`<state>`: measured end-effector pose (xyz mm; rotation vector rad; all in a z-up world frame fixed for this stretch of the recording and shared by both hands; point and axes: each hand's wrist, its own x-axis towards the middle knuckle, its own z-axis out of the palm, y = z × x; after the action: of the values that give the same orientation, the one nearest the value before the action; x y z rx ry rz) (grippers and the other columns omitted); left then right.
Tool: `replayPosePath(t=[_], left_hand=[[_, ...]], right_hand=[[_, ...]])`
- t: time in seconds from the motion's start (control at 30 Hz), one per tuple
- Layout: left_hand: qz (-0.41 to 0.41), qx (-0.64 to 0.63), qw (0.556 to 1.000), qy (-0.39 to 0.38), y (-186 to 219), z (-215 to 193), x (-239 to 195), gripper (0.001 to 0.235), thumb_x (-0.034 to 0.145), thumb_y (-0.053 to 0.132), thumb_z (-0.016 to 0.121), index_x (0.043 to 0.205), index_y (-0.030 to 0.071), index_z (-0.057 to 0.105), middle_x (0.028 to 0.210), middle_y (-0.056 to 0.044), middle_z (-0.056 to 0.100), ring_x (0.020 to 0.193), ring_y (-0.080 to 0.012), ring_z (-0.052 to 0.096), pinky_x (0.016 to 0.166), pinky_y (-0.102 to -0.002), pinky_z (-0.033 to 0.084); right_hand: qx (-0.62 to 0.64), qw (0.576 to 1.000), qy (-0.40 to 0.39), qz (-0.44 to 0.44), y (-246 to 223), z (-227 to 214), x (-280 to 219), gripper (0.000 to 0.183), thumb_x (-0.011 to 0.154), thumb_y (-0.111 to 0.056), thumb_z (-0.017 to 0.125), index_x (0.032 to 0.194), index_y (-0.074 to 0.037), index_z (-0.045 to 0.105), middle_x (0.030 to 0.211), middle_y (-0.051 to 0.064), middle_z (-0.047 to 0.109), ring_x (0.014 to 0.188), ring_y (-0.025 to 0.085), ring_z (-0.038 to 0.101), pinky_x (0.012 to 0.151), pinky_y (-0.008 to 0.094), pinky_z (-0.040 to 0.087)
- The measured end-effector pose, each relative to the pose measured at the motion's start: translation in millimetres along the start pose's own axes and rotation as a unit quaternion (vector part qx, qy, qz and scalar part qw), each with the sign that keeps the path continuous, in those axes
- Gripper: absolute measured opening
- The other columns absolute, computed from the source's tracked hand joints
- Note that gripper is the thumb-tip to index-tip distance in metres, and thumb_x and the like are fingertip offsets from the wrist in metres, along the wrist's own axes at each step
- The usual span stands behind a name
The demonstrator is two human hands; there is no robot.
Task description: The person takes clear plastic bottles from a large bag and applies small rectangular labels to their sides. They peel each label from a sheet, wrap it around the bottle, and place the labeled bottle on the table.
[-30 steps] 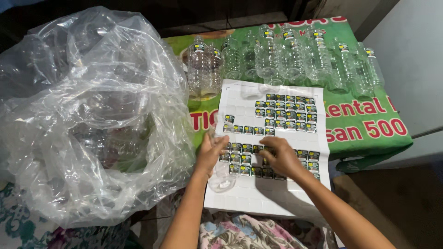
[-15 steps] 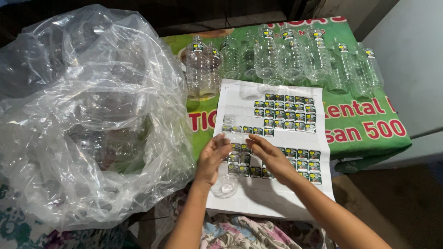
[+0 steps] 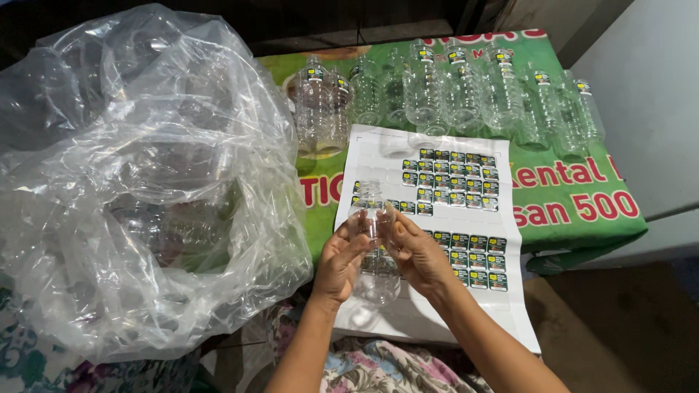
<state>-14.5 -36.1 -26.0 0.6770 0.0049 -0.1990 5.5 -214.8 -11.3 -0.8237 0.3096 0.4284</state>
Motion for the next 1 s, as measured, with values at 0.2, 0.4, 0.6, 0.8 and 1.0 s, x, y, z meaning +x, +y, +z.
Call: replayPosePath(t=[0.2, 0.4, 0.6, 0.8, 1.0], left_hand=[[-0.046, -0.059, 0.997, -0.03, 9, -5, -4, 0.06, 0.097, 0.031, 0.066, 0.144, -0.002, 0.05, 0.133, -0.018, 0.064, 0.123, -0.029, 0.062, 0.11, -0.046, 0.047], [-0.08, -0.203, 0.974, -0.065, 14, -10, -3, 0.071, 0.102, 0.045, 0.059, 0.148, -0.007, 0.046, 0.133, -0.024, 0.064, 0.125, -0.0336, 0.06, 0.112, -0.046, 0.046], [-0.055, -0.068, 0.996, -0.009, 22, -15, 6, 0.062, 0.094, 0.032, 0.068, 0.142, -0.001, 0.047, 0.12, -0.022, 0.066, 0.112, -0.0333, 0.068, 0.1, -0.048, 0.056], [-0.01, 0.084, 0.989, 0.119, 19, -43, 24, 0.054, 0.09, 0.024, 0.068, 0.138, 0.006, 0.053, 0.115, -0.015, 0.07, 0.091, -0.0224, 0.068, 0.081, -0.037, 0.057], [-0.024, 0.112, 0.981, 0.159, 2, -60, 36, 0.049, 0.093, 0.03, 0.065, 0.133, 0.002, 0.058, 0.109, -0.016, 0.069, 0.085, -0.0234, 0.067, 0.07, -0.036, 0.057]], right_hand=[[-0.074, 0.996, 0.03, -0.039, 11, -4, -4, 0.038, 0.096, -0.003, 0.064, 0.134, 0.005, 0.066, 0.12, 0.011, 0.072, 0.102, 0.017, 0.063, 0.091, 0.029, 0.051], [-0.173, 0.982, 0.037, -0.073, 18, -2, -20, 0.02, 0.087, 0.005, 0.068, 0.106, 0.002, 0.073, 0.109, 0.012, 0.076, 0.101, 0.018, 0.071, 0.098, 0.034, 0.055], [-0.233, 0.966, 0.067, -0.095, -7, -25, -10, 0.014, 0.087, 0.006, 0.068, 0.098, 0.0, 0.073, 0.102, 0.012, 0.076, 0.097, 0.019, 0.07, 0.096, 0.034, 0.055], [-0.37, 0.918, 0.105, -0.097, -54, -43, 11, 0.015, 0.091, -0.004, 0.069, 0.105, -0.004, 0.073, 0.103, 0.009, 0.074, 0.098, 0.017, 0.069, 0.094, 0.031, 0.055], [-0.574, 0.806, 0.093, -0.109, -54, -29, 52, 0.02, 0.092, -0.011, 0.069, 0.112, -0.007, 0.073, 0.108, 0.01, 0.074, 0.097, 0.02, 0.072, 0.082, 0.033, 0.06]])
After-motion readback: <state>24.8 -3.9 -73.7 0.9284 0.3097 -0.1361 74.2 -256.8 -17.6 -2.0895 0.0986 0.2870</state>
